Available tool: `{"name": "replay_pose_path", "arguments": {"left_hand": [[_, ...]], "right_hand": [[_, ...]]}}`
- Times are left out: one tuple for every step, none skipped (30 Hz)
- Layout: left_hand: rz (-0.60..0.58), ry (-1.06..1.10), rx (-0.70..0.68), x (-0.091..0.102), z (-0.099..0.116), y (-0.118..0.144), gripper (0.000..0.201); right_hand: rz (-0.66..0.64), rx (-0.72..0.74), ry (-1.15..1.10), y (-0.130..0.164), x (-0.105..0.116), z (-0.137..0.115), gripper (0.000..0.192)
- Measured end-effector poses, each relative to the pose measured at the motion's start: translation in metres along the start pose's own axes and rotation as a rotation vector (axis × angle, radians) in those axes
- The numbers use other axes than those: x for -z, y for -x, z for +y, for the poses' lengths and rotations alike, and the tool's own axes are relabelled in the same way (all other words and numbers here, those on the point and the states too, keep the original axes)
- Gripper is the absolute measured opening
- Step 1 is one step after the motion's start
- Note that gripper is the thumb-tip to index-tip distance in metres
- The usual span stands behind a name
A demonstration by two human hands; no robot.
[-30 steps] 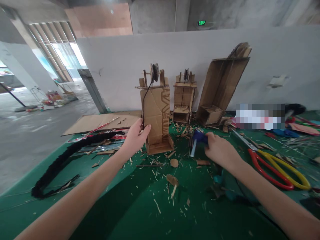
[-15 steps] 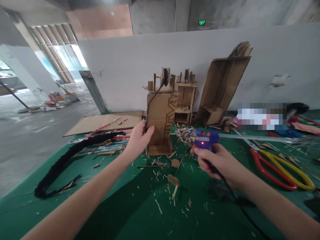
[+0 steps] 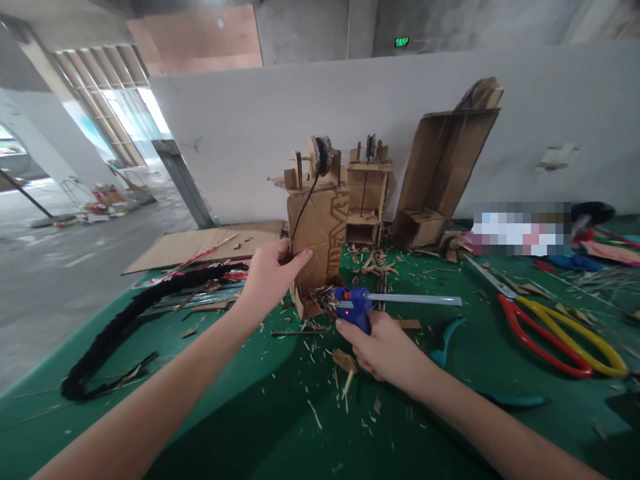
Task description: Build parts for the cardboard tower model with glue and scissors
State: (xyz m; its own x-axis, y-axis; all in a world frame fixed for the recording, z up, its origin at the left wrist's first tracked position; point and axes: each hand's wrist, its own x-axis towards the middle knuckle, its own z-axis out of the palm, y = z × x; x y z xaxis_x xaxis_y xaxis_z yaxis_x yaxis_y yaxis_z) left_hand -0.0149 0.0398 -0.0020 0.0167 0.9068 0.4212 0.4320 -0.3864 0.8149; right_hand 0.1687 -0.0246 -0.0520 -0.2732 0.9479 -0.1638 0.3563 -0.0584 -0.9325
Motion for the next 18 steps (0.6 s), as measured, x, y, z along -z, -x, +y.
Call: {"name": "replay_pose_path", "arguments": {"left_hand": [[0.006,0.014,0.005,-0.001,0.0,0.0,0.026],[0.015,0.028,0.01,-0.001,0.0,0.0,0.025],[0.027,0.044,0.013,-0.002,0.0,0.001,0.024],[0.037,0.06,0.014,-0.002,0.0,0.001,0.024],[0.046,0.075,0.014,-0.002,-0.001,0.001,0.024],[0.054,0.089,0.012,-0.002,-0.002,0.001,0.024],[0.06,0.102,0.011,-0.002,-0.003,0.001,0.025],[0.066,0.119,0.011,-0.001,-0.004,0.001,0.026],[0.073,0.143,0.012,-0.001,-0.006,0.001,0.027],[0.082,0.173,0.013,-0.001,-0.007,0.001,0.028],[0.09,0.206,0.013,-0.001,-0.008,0.001,0.029],[0.095,0.237,0.013,-0.001,-0.009,0.001,0.029],[0.099,0.262,0.013,-0.001,-0.01,0.001,0.03],[0.101,0.279,0.013,-0.001,-0.011,0.0,0.03],[0.101,0.287,0.013,-0.002,-0.011,0.0,0.03],[0.1,0.288,0.014,-0.002,-0.011,0.0,0.031],[0.1,0.286,0.016,-0.002,-0.011,0.0,0.03],[0.1,0.281,0.019,-0.001,-0.011,0.0,0.03]], "right_hand": [[0.012,0.015,0.018,-0.001,-0.001,-0.001,0.025],[0.021,0.028,0.041,-0.002,-0.001,-0.001,0.025],[0.026,0.035,0.068,-0.003,-0.002,-0.002,0.025],[0.029,0.04,0.099,-0.003,-0.002,-0.003,0.025],[0.034,0.044,0.129,-0.003,-0.002,-0.004,0.026],[0.041,0.049,0.155,-0.003,-0.002,-0.005,0.026],[0.046,0.056,0.175,-0.003,-0.002,-0.005,0.026],[0.051,0.064,0.192,-0.003,-0.001,-0.006,0.026],[0.053,0.071,0.205,-0.003,-0.001,-0.006,0.026],[0.055,0.078,0.216,-0.003,-0.001,-0.006,0.027],[0.054,0.084,0.224,-0.002,-0.001,-0.006,0.027],[0.053,0.091,0.229,-0.002,-0.001,-0.006,0.027],[0.051,0.096,0.233,-0.002,-0.001,-0.006,0.026],[0.049,0.101,0.235,-0.002,-0.001,-0.006,0.026],[0.048,0.105,0.239,-0.002,0.0,-0.006,0.026],[0.049,0.109,0.245,-0.002,0.0,-0.006,0.027],[0.051,0.113,0.254,-0.001,0.0,-0.007,0.027],[0.056,0.117,0.265,-0.001,0.001,-0.007,0.027]]}}
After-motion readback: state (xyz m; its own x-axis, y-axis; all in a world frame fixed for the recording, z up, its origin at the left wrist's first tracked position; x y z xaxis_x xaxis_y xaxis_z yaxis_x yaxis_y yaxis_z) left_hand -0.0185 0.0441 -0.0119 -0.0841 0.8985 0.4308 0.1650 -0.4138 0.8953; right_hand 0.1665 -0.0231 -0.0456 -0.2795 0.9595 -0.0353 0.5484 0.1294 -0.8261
